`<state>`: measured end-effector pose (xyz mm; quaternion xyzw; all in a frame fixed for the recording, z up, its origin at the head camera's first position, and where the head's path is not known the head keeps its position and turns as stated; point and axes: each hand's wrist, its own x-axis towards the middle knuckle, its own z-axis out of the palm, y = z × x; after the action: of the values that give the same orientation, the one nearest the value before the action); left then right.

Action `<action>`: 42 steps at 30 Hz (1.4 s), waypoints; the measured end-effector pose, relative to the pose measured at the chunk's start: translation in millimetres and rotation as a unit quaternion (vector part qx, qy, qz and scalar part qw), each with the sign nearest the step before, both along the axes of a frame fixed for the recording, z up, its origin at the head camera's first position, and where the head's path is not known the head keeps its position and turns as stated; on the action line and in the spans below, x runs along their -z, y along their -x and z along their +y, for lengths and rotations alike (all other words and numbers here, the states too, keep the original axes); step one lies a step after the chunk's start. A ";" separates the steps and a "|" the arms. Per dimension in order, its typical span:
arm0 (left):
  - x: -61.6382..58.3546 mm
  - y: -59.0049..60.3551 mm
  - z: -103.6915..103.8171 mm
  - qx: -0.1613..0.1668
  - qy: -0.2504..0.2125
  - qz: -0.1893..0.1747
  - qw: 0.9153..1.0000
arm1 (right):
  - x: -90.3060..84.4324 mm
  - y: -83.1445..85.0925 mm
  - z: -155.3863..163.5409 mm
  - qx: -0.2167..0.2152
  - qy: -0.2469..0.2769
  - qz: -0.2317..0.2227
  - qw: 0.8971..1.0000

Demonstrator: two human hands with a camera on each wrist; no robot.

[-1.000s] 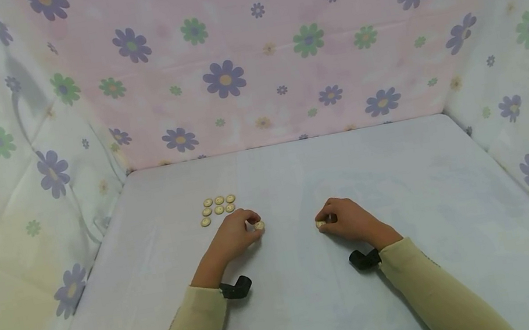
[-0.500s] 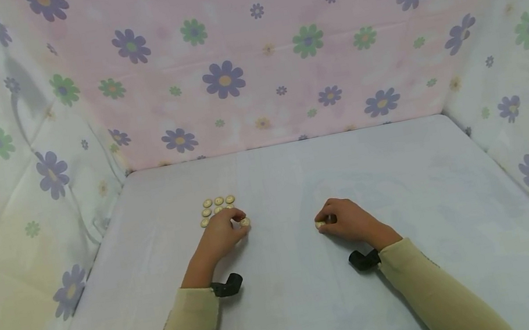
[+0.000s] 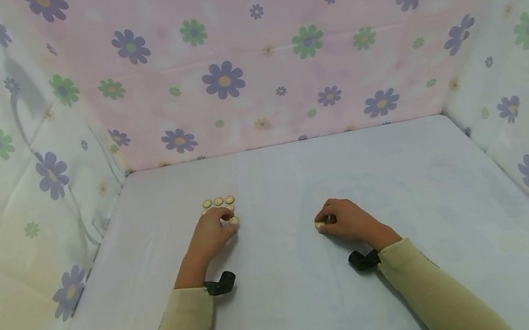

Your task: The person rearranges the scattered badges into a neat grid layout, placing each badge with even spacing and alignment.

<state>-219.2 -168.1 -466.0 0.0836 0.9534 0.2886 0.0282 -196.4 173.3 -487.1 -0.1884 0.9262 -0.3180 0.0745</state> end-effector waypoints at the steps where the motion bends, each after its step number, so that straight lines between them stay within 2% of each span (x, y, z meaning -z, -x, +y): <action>1: 0.6 0.4 -1.3 -0.003 0.003 0.002 1.000 | -0.1 -0.2 -0.1 0.000 0.000 0.000 1.000; 12: 1.6 3.1 -12.9 -0.025 0.026 0.029 0.999 | -0.8 -1.3 -0.8 -0.001 0.001 0.000 1.000; 24: 7.0 8.7 -18.0 -0.067 0.036 -0.003 0.997 | -2.2 -2.0 -1.3 -0.003 -0.005 0.009 1.000; 42: 13.9 10.8 -22.6 -0.078 0.048 0.002 0.996 | -3.4 -1.6 -1.7 -0.006 -0.009 -0.001 1.000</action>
<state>-230.0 -190.7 -479.9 0.0082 0.9698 0.2436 0.0080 -194.8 171.6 -483.7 -0.1927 0.9280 -0.3091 0.0789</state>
